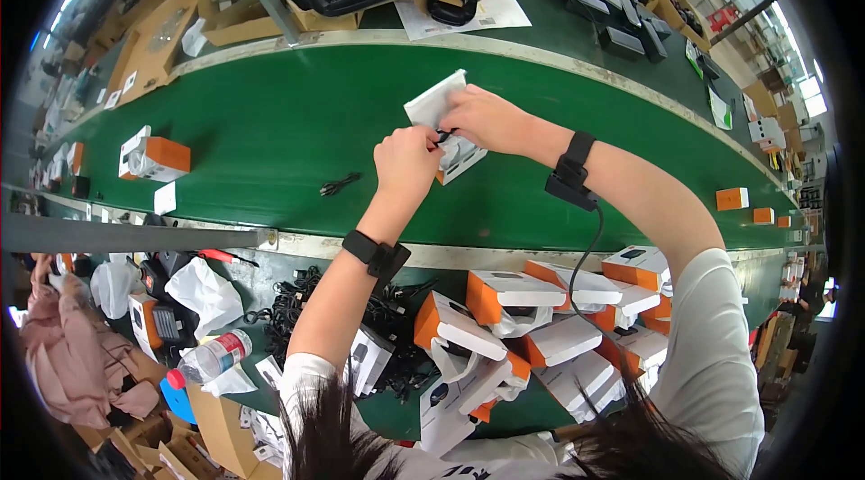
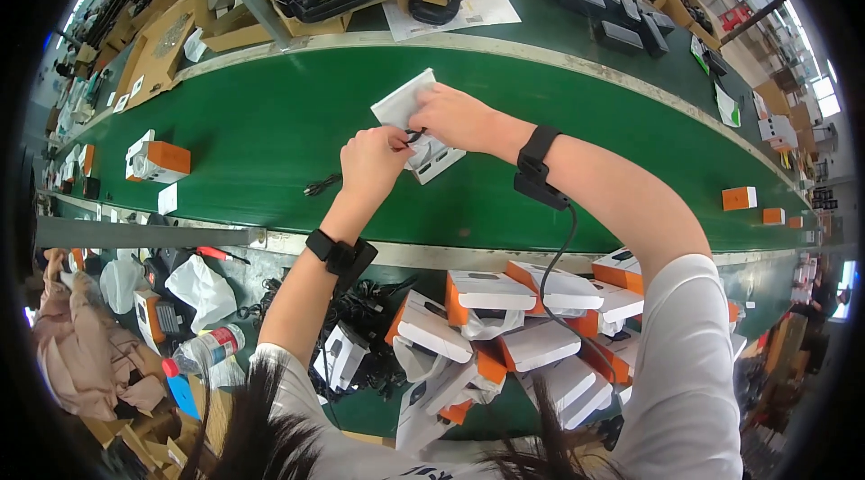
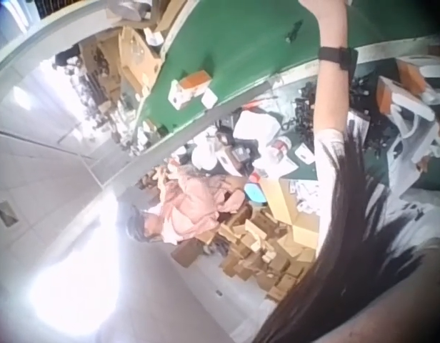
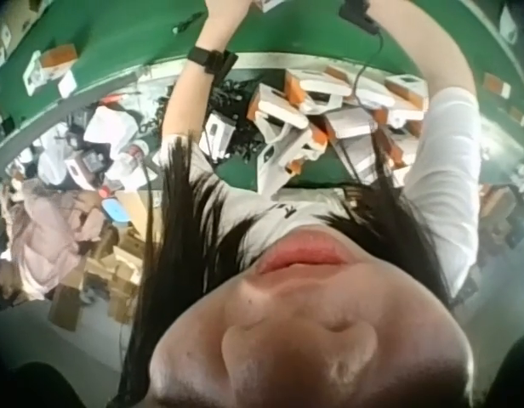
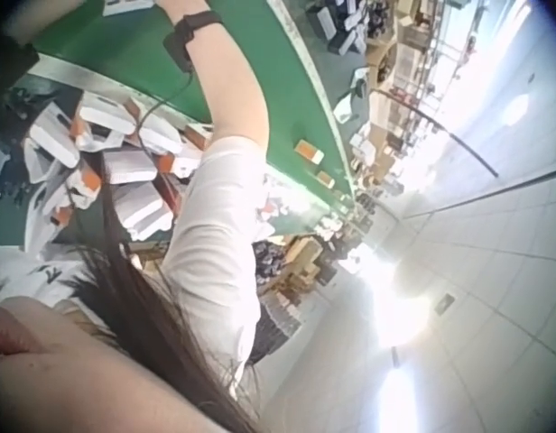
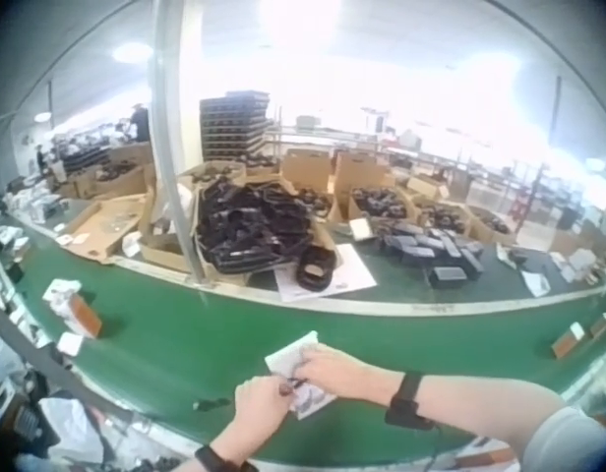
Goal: The person is packaging small electronic devices into orange and white boxes on an assembly line.
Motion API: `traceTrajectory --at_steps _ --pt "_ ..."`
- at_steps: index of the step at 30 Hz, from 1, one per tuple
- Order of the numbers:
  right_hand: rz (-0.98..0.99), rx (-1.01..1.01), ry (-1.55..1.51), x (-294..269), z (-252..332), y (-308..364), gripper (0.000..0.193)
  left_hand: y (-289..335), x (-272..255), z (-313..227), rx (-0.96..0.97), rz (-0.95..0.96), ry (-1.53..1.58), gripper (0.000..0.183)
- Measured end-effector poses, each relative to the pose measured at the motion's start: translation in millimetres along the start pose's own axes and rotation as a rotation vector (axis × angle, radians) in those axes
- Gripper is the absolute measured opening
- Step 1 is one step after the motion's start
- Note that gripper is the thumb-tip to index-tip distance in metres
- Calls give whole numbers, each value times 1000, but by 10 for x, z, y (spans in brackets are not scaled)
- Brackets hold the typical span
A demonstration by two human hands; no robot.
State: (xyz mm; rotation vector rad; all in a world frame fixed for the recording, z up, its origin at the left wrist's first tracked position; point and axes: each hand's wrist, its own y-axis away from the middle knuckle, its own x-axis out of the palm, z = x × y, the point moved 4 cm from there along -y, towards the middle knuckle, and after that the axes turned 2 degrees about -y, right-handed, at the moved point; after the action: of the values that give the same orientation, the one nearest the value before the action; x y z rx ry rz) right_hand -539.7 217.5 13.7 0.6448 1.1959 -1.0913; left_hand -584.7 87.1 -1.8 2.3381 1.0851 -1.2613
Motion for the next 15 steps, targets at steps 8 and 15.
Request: traceTrajectory --at_steps 8,15 --pt "61 87 -122 103 -26 -31 15 -218 224 -169 38 10 -366 9" --pt "-365 392 -680 -88 -313 459 24 -152 349 -314 70 8 -365 7"
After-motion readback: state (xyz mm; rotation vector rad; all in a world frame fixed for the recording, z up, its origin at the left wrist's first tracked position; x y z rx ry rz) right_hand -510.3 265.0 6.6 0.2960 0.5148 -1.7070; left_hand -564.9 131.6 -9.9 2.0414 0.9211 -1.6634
